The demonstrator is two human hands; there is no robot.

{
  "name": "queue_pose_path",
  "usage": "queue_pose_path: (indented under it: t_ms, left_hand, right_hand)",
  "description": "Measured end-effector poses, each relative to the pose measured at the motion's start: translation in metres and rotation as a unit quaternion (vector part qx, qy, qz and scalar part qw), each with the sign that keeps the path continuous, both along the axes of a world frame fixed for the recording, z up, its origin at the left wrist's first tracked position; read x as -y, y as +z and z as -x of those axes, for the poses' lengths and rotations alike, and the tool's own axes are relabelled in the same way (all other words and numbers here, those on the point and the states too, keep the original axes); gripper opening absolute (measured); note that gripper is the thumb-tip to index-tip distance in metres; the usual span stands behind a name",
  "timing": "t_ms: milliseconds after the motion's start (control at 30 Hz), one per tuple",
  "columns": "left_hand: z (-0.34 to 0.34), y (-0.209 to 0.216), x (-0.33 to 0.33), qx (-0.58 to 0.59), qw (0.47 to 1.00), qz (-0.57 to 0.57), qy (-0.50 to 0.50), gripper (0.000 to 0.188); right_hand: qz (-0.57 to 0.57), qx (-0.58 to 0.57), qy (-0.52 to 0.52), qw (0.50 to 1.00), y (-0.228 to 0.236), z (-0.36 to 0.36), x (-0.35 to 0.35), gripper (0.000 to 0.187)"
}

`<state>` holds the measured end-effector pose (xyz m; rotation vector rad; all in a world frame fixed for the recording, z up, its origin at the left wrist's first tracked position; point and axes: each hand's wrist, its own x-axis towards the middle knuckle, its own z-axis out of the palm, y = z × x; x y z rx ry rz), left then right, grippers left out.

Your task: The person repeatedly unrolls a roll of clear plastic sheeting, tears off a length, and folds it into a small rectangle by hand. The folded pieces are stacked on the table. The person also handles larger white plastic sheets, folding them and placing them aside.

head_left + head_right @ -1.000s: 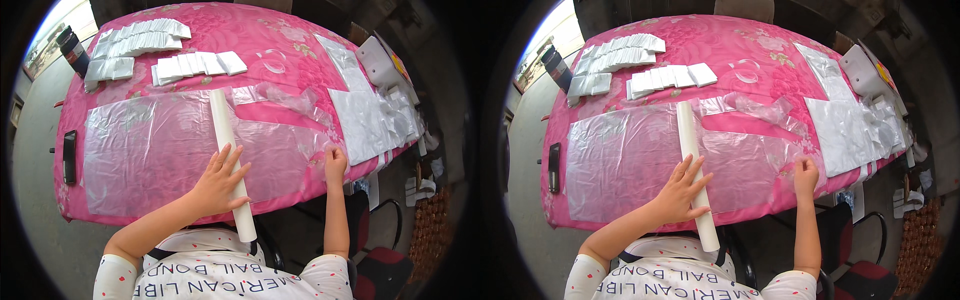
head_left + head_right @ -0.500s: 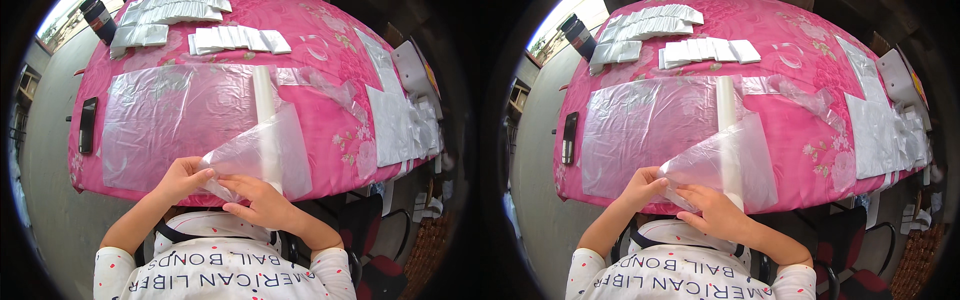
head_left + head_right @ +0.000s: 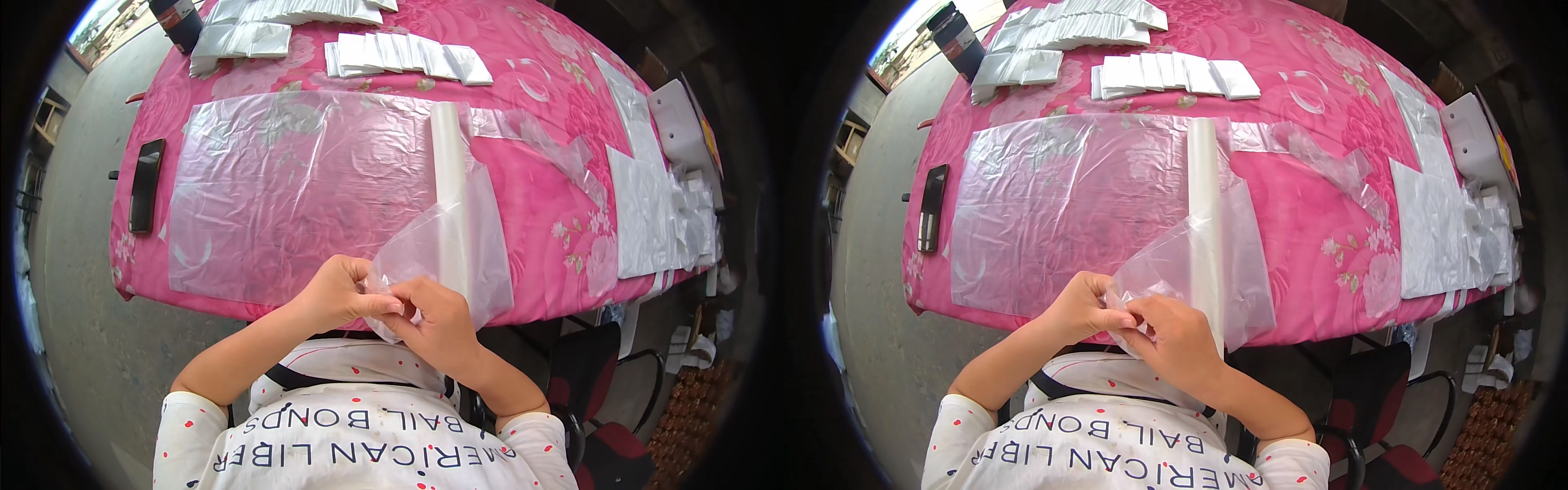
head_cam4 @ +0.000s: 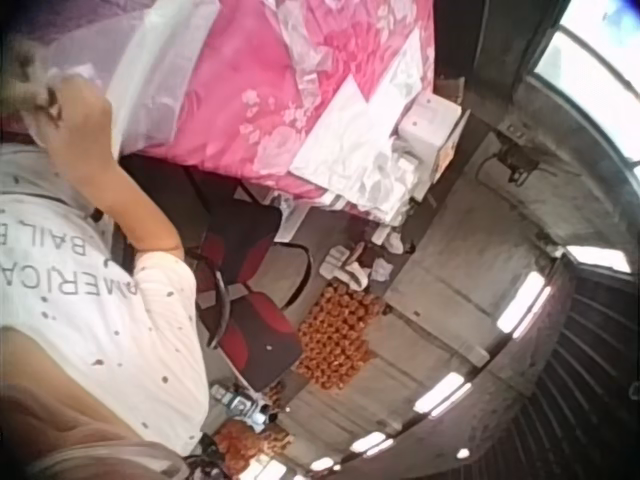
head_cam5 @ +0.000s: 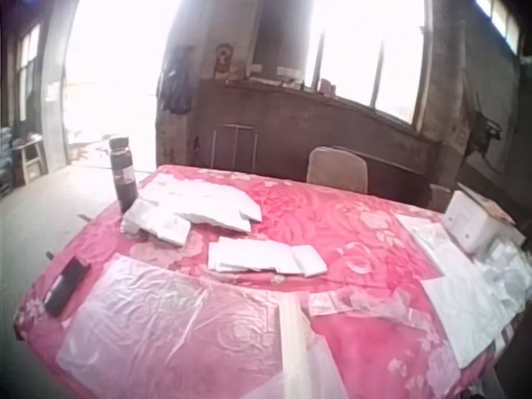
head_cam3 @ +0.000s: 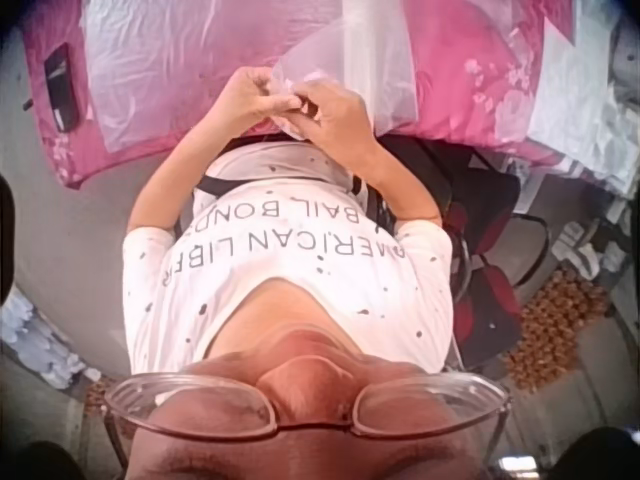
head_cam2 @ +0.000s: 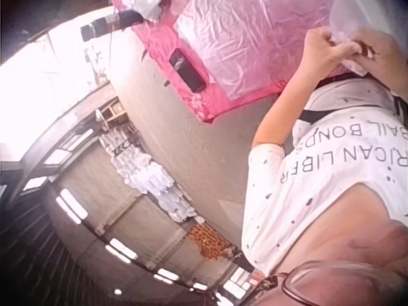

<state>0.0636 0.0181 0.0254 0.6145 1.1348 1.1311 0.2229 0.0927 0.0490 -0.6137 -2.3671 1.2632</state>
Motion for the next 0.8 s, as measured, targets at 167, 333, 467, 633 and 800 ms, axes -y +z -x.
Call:
queue_pose_path:
  t_ms: [167,333,467,633,800]
  left_hand:
    - [0.003,-0.014,0.001,0.063,0.997,-0.007,0.046,0.021]
    - [0.011,-0.018,0.002,0.039,0.991,0.029,0.125,0.017]
    - [0.016,-0.023,-0.002,0.053,0.992,0.061,0.102,0.016]
    - [0.018,-0.024,-0.006,0.052,0.994,0.062,0.070,0.017]
    - [0.022,-0.019,-0.007,0.033,0.996,0.071,0.047,0.015]
  right_hand:
    - [0.219,-0.097,-0.092,0.967,-0.008,-0.019,-0.015,0.012]
    - [0.293,-0.186,-0.270,0.898,-0.019,-0.082,-0.092,0.008]
    - [0.288,-0.239,-0.441,0.816,-0.042,-0.196,-0.190,0.015]
    - [-0.196,-0.128,-0.617,0.752,-0.018,-0.259,-0.194,0.025]
    - [-0.166,0.068,-0.314,0.932,0.023,-0.125,-0.041,0.007]
